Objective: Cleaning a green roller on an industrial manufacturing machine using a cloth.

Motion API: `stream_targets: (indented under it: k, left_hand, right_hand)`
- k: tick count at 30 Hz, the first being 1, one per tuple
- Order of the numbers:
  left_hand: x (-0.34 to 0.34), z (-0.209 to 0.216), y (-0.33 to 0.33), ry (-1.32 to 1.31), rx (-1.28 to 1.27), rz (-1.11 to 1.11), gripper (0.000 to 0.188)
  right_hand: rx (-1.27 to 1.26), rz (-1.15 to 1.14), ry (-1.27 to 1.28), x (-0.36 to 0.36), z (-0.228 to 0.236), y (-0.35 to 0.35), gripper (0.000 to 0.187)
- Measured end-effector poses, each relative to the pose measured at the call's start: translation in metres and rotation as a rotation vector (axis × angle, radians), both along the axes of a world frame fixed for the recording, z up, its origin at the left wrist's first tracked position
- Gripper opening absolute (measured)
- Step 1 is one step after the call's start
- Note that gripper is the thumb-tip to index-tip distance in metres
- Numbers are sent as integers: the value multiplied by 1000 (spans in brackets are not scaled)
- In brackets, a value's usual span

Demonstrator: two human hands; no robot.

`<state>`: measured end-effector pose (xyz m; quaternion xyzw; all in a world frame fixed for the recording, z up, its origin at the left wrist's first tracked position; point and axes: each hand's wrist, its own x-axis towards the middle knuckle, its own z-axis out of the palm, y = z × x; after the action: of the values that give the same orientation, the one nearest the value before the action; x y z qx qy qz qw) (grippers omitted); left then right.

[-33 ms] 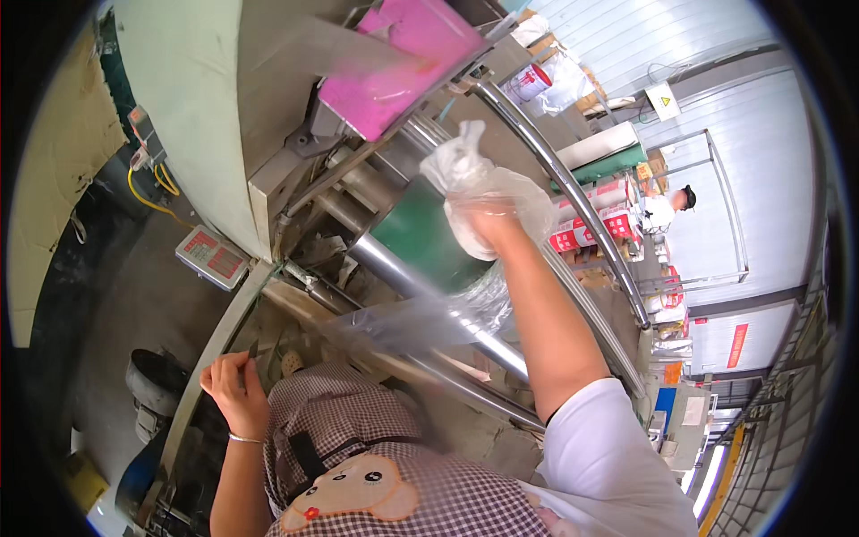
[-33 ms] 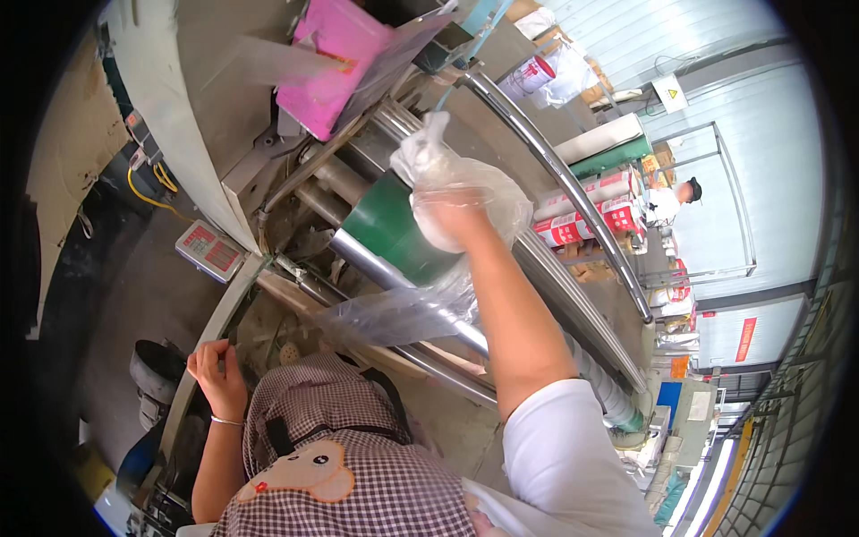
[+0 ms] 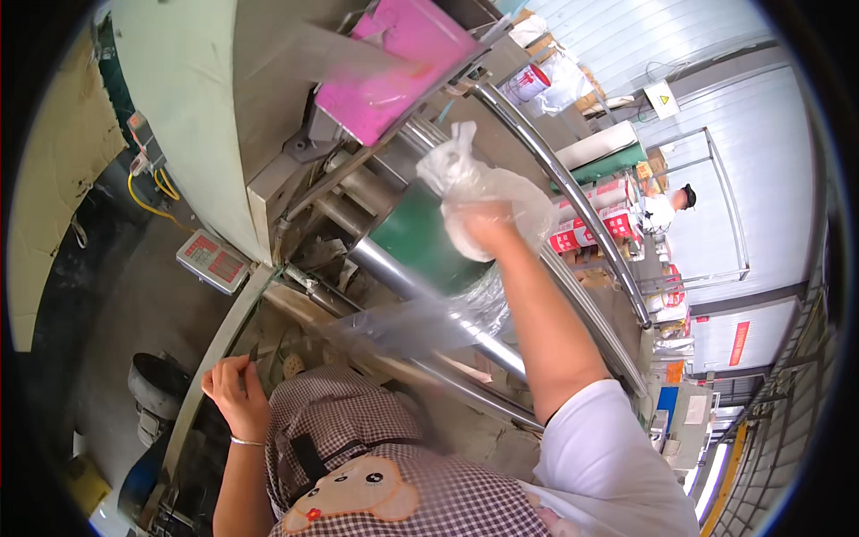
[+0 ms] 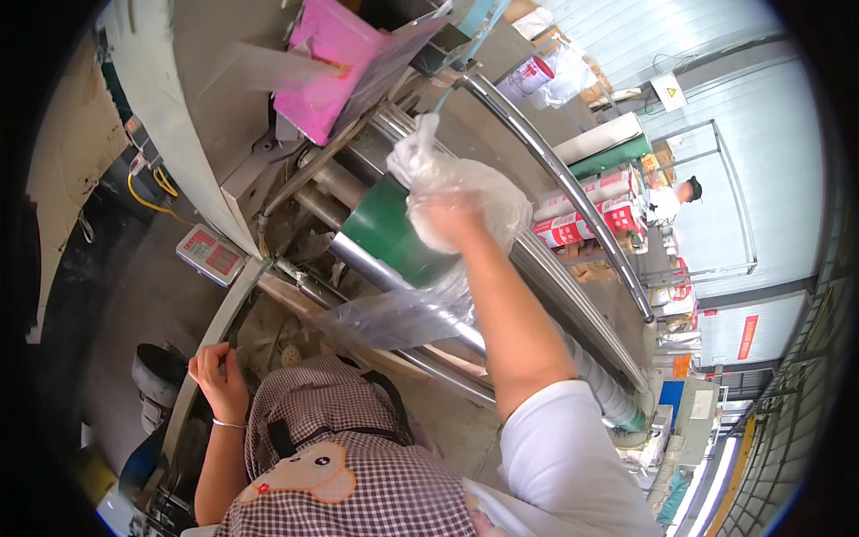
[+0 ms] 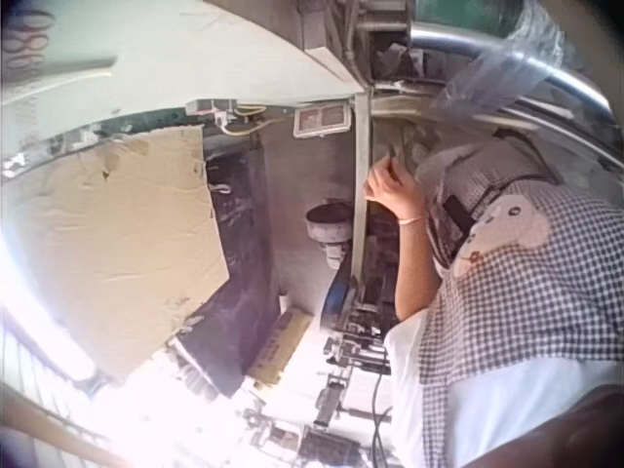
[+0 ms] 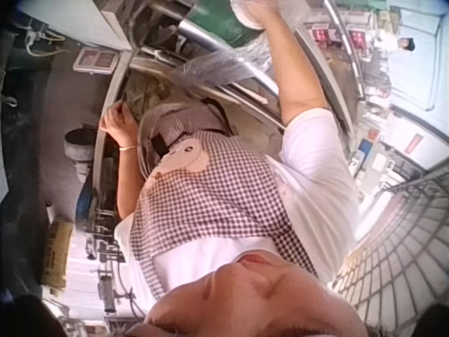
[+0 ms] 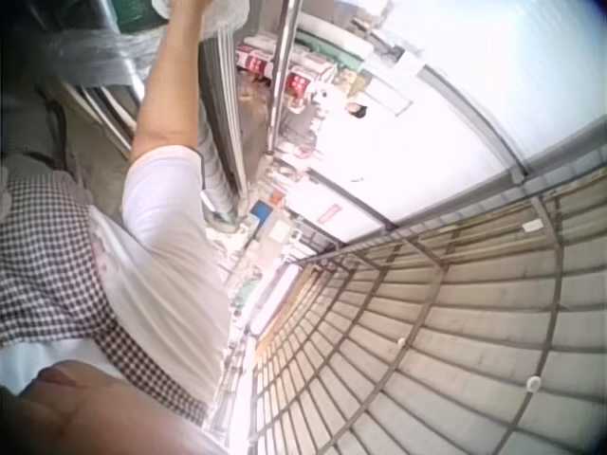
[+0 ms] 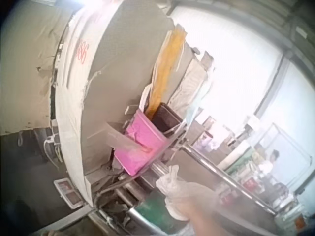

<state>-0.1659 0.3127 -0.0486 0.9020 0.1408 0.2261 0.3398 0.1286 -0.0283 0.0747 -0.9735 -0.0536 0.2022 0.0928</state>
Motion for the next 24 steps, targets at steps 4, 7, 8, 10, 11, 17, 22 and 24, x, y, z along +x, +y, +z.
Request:
stream_targets:
  k: [4,7,8,10,11,17,22,24]
  left_hand:
    - [-14,-9,0,64,4,31,8]
    - [-17,-10,3,89,13,3,8]
    - [-13,-7,1,85,7,-14,8]
    - [7,0,-7,13,7,-81,8]
    - [10,4,-6,-2,21,-82,8]
    - [0,-6,8,34,38,-26,7]
    - [-13,-11,11,99,10,36,8]
    - [-21,-19,14,130,27,30,6]
  right_hand:
    - [31,-227,-131,-75,22,80,52]
    - [487,231,410,-90,110,125,55]
    - [508,293,711,-85,148,135,56]
    - [-47,72,241,-128,57,147,43]
    - [-60,145,173,-136,46,136,41]
    - [451,191,41,-134,69,81,38]
    - [358,1,-821,-123,12,-33,49]
    - [75,-132,-635,-116,24,-78,58]
